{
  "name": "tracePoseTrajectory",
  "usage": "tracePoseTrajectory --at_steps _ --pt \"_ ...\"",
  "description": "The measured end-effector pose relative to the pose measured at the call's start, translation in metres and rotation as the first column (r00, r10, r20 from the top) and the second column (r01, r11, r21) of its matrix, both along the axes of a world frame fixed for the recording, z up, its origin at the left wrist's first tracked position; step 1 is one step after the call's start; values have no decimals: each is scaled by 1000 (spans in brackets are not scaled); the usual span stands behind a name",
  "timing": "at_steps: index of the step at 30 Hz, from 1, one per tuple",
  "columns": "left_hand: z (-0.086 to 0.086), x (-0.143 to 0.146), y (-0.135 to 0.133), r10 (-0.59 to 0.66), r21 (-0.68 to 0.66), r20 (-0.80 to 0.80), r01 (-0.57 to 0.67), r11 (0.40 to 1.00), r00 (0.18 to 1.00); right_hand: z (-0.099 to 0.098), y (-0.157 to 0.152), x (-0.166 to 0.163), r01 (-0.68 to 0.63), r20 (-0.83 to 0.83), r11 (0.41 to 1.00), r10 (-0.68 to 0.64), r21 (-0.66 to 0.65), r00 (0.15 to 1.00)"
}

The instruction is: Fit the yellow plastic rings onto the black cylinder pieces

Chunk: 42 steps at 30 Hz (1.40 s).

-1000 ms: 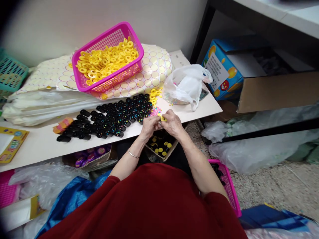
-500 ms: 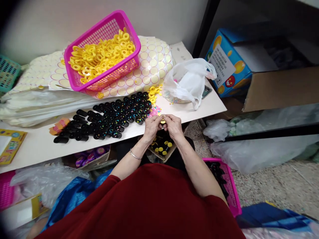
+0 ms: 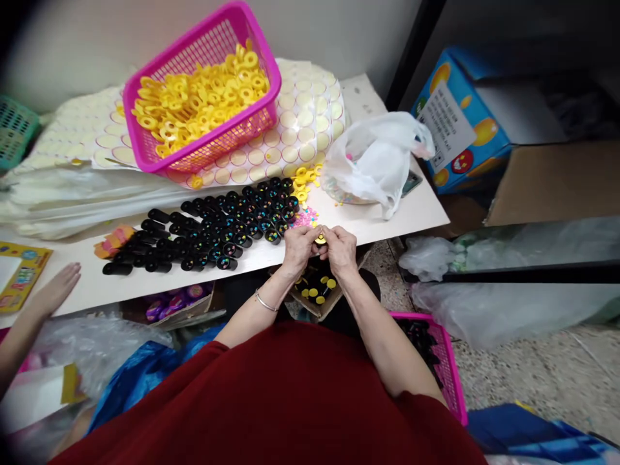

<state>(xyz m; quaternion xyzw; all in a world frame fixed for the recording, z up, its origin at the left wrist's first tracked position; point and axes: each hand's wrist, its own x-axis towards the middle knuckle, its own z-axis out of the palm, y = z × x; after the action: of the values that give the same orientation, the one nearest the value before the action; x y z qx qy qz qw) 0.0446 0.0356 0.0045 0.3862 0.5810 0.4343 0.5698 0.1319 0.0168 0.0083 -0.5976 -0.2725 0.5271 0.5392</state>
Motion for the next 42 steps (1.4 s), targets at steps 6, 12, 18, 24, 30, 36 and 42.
tracePoseTrajectory --at_steps 6,12,18,24,30,36,42 --pt "-6 -2 -5 -20 119 -92 31 992 996 10 -2 -8 11 -15 1000 -11 -22 1000" --pt "-5 -2 -4 -19 171 -177 50 984 984 7 -1 -9 22 85 1000 -21 -14 996" --pt "-3 -2 -3 -4 166 -108 22 986 994 0 1 -10 49 99 999 -50 11 994" --pt "-3 -17 -11 -260 226 114 229 947 959 0 0 -7 22 -41 999 -21 26 999" --pt "-11 -19 -18 -267 289 -37 266 920 963 -6 -15 -2 -1 -27 999 2 36 1000" --pt "-8 -20 -16 -283 367 -127 310 877 951 -9 -14 10 -87 454 965 -36 246 890" --pt "-7 -19 -11 -255 366 -166 300 881 953 -7 -16 13 -268 671 899 -38 346 740"
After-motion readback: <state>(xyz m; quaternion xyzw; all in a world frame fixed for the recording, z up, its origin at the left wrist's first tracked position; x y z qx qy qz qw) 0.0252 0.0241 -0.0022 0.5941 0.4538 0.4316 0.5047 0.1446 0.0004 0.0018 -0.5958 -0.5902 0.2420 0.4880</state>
